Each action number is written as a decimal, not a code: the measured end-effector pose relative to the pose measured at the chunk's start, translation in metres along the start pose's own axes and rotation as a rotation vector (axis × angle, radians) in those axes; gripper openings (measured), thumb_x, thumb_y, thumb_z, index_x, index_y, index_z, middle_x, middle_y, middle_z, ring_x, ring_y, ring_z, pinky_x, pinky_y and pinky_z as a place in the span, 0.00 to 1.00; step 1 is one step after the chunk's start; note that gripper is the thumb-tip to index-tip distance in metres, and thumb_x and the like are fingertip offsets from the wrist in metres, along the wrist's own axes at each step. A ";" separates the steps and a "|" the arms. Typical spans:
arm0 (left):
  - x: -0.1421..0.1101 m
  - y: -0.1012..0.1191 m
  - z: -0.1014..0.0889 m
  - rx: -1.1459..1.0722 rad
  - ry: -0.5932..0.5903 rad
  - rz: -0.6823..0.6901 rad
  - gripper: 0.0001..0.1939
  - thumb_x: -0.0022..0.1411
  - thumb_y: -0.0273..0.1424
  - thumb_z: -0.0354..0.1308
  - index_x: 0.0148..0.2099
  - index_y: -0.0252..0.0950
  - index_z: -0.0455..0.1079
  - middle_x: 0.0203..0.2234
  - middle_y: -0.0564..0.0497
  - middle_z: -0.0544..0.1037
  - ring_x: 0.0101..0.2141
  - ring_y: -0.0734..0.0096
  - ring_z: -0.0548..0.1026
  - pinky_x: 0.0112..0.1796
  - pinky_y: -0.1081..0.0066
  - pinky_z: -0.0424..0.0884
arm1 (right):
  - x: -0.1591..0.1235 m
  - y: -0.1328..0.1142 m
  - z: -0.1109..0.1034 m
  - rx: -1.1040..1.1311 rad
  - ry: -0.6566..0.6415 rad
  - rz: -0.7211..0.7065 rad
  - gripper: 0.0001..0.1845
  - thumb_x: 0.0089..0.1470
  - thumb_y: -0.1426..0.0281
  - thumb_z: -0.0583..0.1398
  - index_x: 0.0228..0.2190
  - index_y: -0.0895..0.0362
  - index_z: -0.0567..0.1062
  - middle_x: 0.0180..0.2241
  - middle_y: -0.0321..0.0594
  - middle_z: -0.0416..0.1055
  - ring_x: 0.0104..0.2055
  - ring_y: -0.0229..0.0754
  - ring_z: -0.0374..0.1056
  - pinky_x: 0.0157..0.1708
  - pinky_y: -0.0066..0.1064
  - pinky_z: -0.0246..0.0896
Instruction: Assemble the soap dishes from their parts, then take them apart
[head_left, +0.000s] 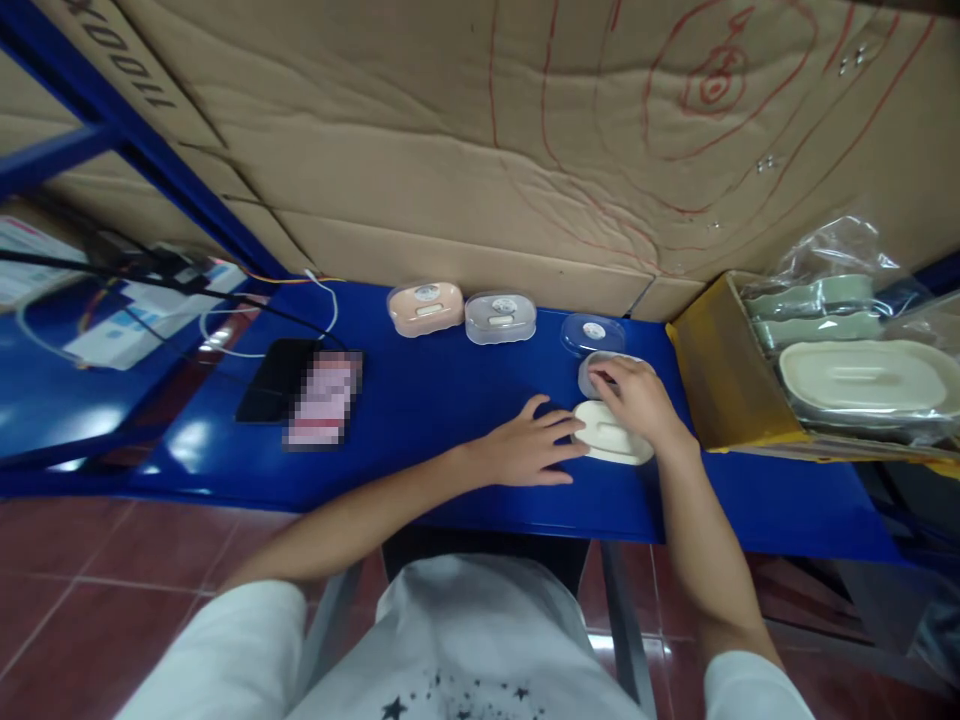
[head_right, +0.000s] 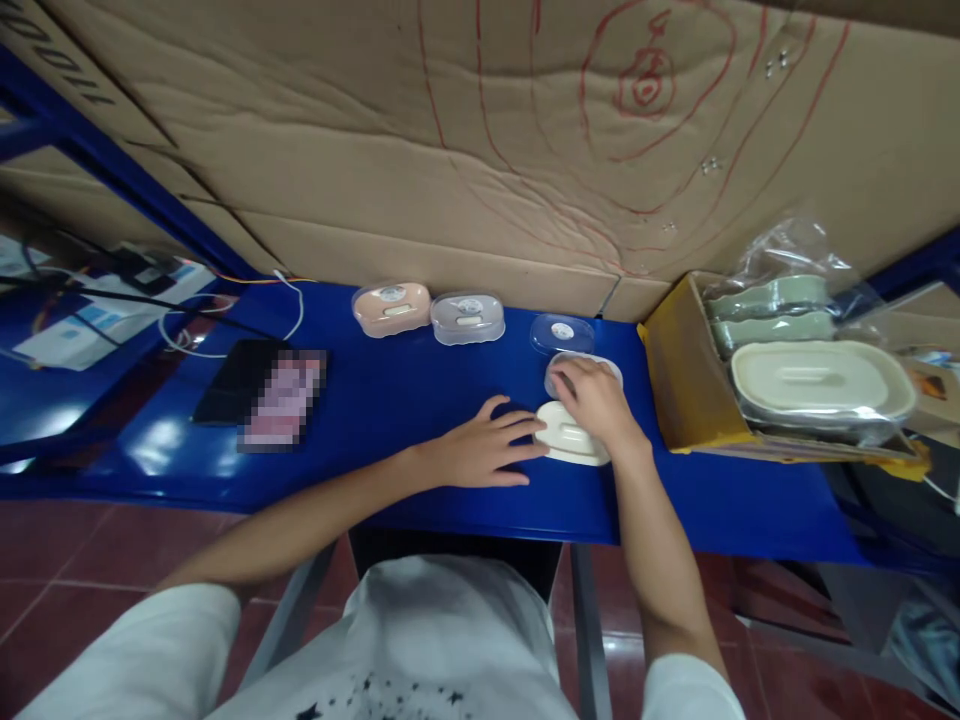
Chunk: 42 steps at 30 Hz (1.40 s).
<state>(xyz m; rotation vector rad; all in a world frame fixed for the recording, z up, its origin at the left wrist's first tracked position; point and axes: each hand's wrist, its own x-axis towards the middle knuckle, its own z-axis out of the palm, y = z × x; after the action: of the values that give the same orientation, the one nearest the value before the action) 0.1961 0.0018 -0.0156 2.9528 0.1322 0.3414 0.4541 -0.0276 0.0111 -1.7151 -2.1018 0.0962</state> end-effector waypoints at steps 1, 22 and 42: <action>-0.008 -0.006 0.000 0.001 -0.003 0.004 0.19 0.77 0.43 0.59 0.64 0.42 0.73 0.65 0.42 0.75 0.65 0.51 0.71 0.68 0.40 0.56 | 0.000 -0.003 0.002 0.003 -0.001 -0.017 0.15 0.72 0.64 0.55 0.46 0.53 0.81 0.48 0.45 0.83 0.51 0.53 0.78 0.52 0.45 0.67; -0.078 -0.073 -0.028 0.029 0.126 -0.119 0.11 0.79 0.34 0.55 0.53 0.43 0.80 0.53 0.46 0.82 0.55 0.60 0.78 0.64 0.50 0.60 | -0.002 -0.019 0.026 0.012 0.031 -0.115 0.22 0.71 0.69 0.56 0.62 0.47 0.74 0.61 0.49 0.75 0.63 0.55 0.72 0.62 0.54 0.68; -0.085 -0.074 -0.020 -0.023 0.247 -0.408 0.26 0.75 0.34 0.61 0.71 0.42 0.64 0.63 0.40 0.77 0.61 0.51 0.76 0.66 0.42 0.54 | -0.008 -0.016 0.022 0.064 -0.055 0.044 0.45 0.62 0.49 0.68 0.72 0.44 0.59 0.73 0.52 0.60 0.74 0.63 0.57 0.71 0.63 0.55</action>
<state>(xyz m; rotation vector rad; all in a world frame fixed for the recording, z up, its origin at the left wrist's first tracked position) 0.1039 0.0687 -0.0275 2.7547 0.7395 0.6346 0.4323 -0.0339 -0.0060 -1.7400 -2.0765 0.2237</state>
